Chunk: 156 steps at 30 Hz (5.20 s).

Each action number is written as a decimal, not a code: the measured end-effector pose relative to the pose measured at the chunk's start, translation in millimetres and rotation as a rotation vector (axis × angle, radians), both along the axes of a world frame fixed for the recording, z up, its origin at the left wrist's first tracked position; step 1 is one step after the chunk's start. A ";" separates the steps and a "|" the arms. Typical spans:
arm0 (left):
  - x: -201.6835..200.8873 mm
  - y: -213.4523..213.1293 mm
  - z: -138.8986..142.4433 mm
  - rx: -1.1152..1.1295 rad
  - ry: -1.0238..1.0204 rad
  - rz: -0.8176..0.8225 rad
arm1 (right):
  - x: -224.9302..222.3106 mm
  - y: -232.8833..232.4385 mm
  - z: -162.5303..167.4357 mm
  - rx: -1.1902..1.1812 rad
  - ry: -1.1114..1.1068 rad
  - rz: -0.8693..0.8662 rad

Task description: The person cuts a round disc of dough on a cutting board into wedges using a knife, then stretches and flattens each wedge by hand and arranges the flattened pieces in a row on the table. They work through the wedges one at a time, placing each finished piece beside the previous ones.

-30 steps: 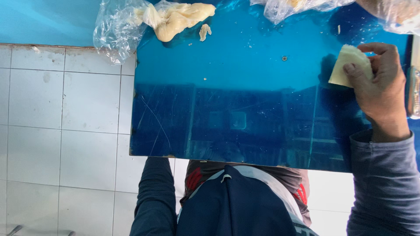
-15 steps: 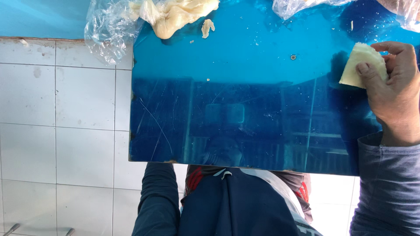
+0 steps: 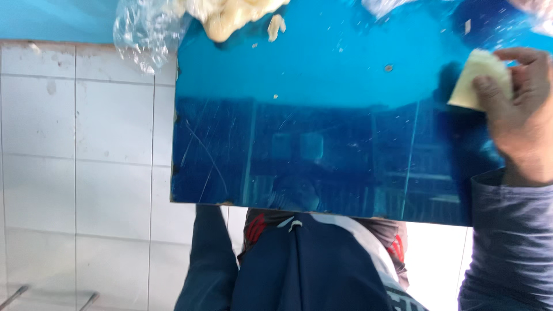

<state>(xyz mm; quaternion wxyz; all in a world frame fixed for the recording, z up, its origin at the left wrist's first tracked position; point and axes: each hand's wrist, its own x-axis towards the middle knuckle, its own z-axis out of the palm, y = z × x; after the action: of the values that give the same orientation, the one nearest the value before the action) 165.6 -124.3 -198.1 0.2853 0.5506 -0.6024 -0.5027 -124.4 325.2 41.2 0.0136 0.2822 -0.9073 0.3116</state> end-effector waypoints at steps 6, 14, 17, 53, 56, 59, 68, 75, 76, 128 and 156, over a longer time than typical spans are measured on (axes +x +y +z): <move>60.6 -53.2 72.2 -0.434 0.522 0.179 | 0.1 -4.6 16.7 -0.297 -0.282 -0.072; 22.2 9.7 257.1 -0.486 0.313 -0.330 | 16.2 -41.5 44.7 -0.543 -0.695 0.163; -50.7 55.2 277.1 0.057 0.580 -1.300 | 20.0 -54.8 55.6 -0.570 -0.806 0.212; -222.5 125.9 219.6 0.610 0.417 -1.430 | 20.8 -101.5 34.8 -0.434 -0.042 0.277; -224.4 127.3 212.1 0.557 0.489 -1.408 | 19.0 -99.6 32.6 -0.454 -0.121 0.287; -228.8 125.9 204.6 0.584 0.521 -1.365 | 17.1 -100.2 29.5 -0.457 -0.196 0.279; -225.6 130.8 199.4 0.425 0.510 -1.370 | 14.0 -96.4 10.4 -0.552 -0.325 0.264; -224.7 133.3 206.5 0.450 0.484 -1.345 | 7.6 -96.3 -3.5 -0.623 -0.487 0.202; -224.7 133.3 207.3 0.451 0.478 -1.341 | 7.4 -96.2 -4.2 -0.633 -0.493 0.198; -225.6 129.7 220.9 0.543 0.486 -0.963 | -20.4 -86.7 26.0 -0.581 0.137 -0.114; -213.4 140.4 231.9 0.005 0.482 -1.315 | 28.1 -109.1 19.6 -0.452 -0.041 0.169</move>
<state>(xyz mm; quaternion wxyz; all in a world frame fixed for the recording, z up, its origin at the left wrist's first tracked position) -47.9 16.2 33.8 0.0464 -0.0543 -0.7292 -0.6806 -96.3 216.1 60.8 0.0317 0.3405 -0.7877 0.5124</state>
